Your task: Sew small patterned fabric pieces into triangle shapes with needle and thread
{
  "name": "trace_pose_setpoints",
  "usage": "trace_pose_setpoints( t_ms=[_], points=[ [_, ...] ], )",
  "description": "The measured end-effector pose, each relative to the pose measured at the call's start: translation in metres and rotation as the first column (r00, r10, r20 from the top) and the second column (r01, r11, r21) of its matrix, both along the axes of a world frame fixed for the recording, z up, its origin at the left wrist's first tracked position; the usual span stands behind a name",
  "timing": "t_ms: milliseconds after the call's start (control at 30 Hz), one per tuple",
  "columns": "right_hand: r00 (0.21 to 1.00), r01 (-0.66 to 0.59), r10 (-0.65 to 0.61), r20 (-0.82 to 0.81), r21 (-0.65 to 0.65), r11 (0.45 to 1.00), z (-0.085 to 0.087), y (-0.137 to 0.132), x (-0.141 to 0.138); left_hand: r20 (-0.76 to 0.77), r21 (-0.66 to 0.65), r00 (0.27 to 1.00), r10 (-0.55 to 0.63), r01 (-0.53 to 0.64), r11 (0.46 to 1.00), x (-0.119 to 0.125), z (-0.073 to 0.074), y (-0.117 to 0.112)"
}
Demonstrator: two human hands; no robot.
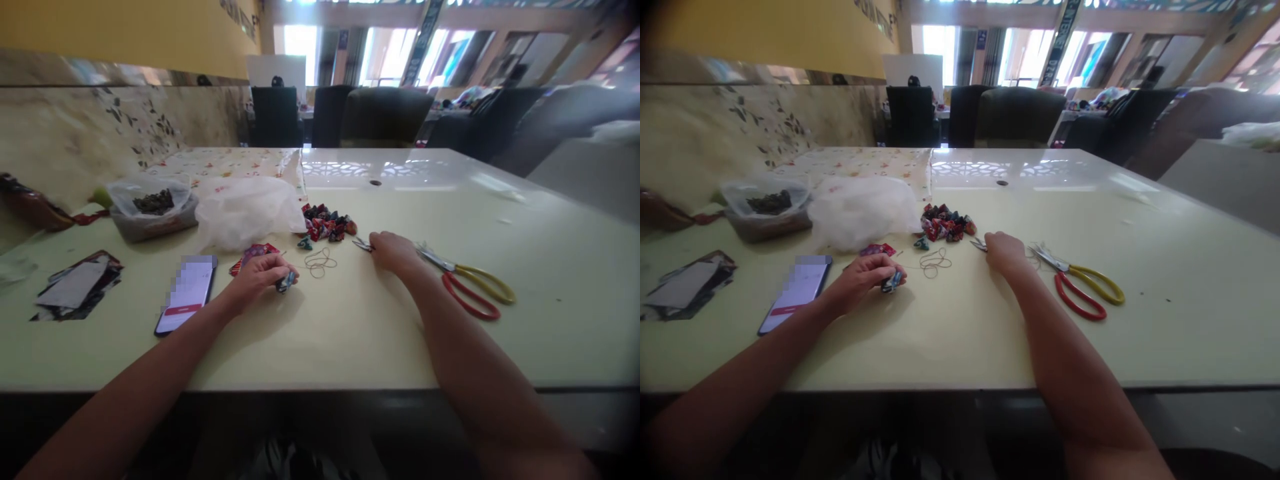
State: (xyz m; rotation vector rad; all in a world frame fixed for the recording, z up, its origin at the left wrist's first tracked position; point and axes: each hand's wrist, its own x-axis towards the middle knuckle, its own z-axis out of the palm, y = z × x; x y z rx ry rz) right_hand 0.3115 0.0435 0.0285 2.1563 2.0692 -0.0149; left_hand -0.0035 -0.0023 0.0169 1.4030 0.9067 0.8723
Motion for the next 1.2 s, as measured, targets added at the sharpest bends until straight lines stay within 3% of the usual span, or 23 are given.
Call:
trace_pose_setpoints(
  t_ms=[267,333,367,400,467,533,567,633,700,767,867,1067,1200],
  points=[
    [0.998,0.062,-0.062,-0.006,0.036,0.997,0.0,0.0,-0.004,0.027,-0.026,0.998,0.056,-0.056,0.998,0.002,0.003,-0.002],
    [0.984,0.114,-0.091,-0.155,0.142,0.983,-0.001,0.003,-0.002,0.019,-0.018,0.997,0.072,-0.072,0.997,0.002,0.004,-0.003],
    [0.95,0.144,-0.077,-0.304,0.206,0.968,-0.002,0.003,-0.002,0.02,-0.01,0.996,0.082,-0.082,0.997,0.003,0.004,-0.003],
    [0.872,0.175,-0.031,-0.489,0.251,0.952,-0.002,0.003,-0.004,0.026,-0.001,0.996,0.09,-0.09,0.996,0.003,0.004,-0.003],
    [0.566,0.204,0.111,-0.817,0.269,0.941,0.0,-0.001,-0.011,0.046,0.023,0.994,0.103,-0.104,0.994,0.002,0.004,-0.002],
    [0.205,0.169,0.197,-0.959,0.233,0.958,0.003,-0.01,-0.024,0.058,0.049,0.991,0.12,-0.122,0.991,0.002,0.004,-0.001],
    [0.07,0.133,0.211,-0.975,0.219,0.967,0.005,-0.016,-0.032,0.058,0.061,0.99,0.13,-0.134,0.989,0.001,0.003,-0.001],
    [-0.12,0.002,0.17,-0.978,0.171,0.985,0.008,-0.029,-0.049,0.055,0.079,0.986,0.156,-0.161,0.984,0.0,0.003,0.0],
    [-0.224,-0.173,0.081,-0.971,0.121,0.977,0.009,-0.042,-0.066,0.054,0.083,0.983,0.175,-0.179,0.98,-0.001,0.002,0.0],
    [-0.248,-0.285,0.024,-0.969,0.096,0.954,0.008,-0.053,-0.08,0.057,0.083,0.983,0.177,-0.182,0.98,-0.002,0.003,-0.001],
    [-0.203,-0.352,-0.05,-0.978,0.025,0.936,0.005,-0.066,-0.094,0.045,0.102,0.985,0.166,-0.17,0.98,-0.002,0.005,-0.002],
    [-0.036,-0.334,-0.119,-0.992,-0.1,0.937,0.001,-0.071,-0.102,0.02,0.186,0.991,0.135,-0.137,0.973,-0.001,0.01,-0.004],
    [-0.017,-0.303,-0.124,-0.992,-0.113,0.946,-0.003,-0.07,-0.106,0.012,0.222,0.997,0.08,-0.081,0.972,0.0,0.011,-0.007]
  ],
)
